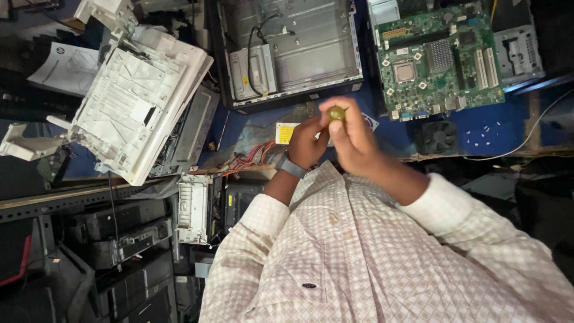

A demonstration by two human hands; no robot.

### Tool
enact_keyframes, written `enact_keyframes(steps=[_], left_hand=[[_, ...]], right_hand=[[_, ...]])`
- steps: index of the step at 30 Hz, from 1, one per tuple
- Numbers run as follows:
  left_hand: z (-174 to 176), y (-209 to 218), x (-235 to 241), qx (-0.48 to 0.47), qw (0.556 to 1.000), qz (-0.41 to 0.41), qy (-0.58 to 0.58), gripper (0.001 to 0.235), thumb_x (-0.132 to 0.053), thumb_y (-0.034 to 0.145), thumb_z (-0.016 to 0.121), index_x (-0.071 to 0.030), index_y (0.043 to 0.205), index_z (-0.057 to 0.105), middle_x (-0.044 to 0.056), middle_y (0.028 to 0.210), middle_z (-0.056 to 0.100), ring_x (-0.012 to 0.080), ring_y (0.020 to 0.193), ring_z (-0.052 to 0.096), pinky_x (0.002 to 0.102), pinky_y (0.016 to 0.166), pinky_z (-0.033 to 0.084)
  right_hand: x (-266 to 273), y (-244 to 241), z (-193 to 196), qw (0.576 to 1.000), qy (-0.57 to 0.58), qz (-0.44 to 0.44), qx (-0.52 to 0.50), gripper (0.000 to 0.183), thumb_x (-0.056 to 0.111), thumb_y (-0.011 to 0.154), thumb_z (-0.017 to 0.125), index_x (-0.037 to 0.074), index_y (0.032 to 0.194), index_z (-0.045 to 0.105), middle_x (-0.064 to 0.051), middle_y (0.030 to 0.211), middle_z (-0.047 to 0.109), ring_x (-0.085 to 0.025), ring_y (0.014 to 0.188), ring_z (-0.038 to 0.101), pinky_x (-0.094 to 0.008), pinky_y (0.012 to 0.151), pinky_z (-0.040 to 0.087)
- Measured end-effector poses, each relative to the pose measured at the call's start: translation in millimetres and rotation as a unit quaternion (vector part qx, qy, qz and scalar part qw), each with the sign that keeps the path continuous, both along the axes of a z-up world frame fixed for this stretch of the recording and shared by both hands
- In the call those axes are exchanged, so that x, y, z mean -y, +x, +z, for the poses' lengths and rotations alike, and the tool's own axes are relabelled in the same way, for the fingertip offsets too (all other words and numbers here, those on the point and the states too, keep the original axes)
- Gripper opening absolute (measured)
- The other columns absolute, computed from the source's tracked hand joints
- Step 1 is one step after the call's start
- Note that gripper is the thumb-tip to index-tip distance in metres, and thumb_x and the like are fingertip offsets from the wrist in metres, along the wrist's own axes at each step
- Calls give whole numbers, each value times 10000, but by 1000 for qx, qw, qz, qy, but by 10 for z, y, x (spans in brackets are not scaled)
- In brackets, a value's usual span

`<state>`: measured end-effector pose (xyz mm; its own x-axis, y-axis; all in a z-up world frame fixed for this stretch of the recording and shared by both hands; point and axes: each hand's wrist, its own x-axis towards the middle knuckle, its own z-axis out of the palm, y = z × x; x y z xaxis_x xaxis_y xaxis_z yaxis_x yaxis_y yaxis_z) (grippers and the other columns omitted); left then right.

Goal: The person uses a yellow screwdriver to remove screws from a computer power supply unit, then detaches the cooling fan and sets it aside. The person continues to unscrew and separate the power supply casing to expose internal components.

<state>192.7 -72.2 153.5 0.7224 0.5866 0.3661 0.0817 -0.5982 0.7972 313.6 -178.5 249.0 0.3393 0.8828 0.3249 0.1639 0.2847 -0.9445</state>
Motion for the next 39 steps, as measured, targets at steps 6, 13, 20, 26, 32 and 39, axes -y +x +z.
enact_keyframes(steps=[6,13,20,26,32,39], left_hand=[[-418,-151,-140,-141,989,-20,24,476,-163,792,804,-44,1230,660,196,1260,659,406,1185,619,457,988,513],[-1113,-245,-197,-293,950,-23,102,731,-198,670,845,-28,1327,573,213,1366,566,431,1295,506,500,1090,411],[-1187,-330,-212,-259,958,-17,119,664,-186,705,818,-54,1317,597,164,1356,588,400,1316,519,469,1123,422],[-927,-331,-357,-224,969,-79,62,584,-201,753,816,-76,1285,609,169,1340,601,391,1303,535,456,1106,445],[-456,-270,-397,-42,977,-187,-91,474,-178,858,747,-40,1283,588,187,1238,657,381,1150,647,448,945,532],[-57,-119,-423,-70,980,-183,-25,181,-149,860,713,-118,1037,696,169,987,721,407,917,688,491,758,551]], right_hand=[[-208,-202,-309,993,90,-76,-5,438,439,1156,429,2,1174,461,-78,1054,526,-131,898,483,-294,839,438],[-414,-85,-407,986,118,-119,-25,437,427,1135,444,-8,1105,477,-65,873,507,-118,721,447,-274,628,395],[-477,2,-326,995,91,11,-25,474,418,1061,501,13,816,478,-63,682,466,-137,606,470,-291,582,364],[-745,280,-68,896,-60,434,-76,467,360,931,597,29,631,460,-71,603,464,-187,594,473,-353,620,384],[-709,201,384,936,-42,348,29,230,235,912,589,49,800,513,-124,910,549,-278,894,525,-413,829,425],[-306,-21,1015,868,-172,-20,465,300,390,886,699,95,928,663,-106,760,652,-366,708,638,-477,617,473]])
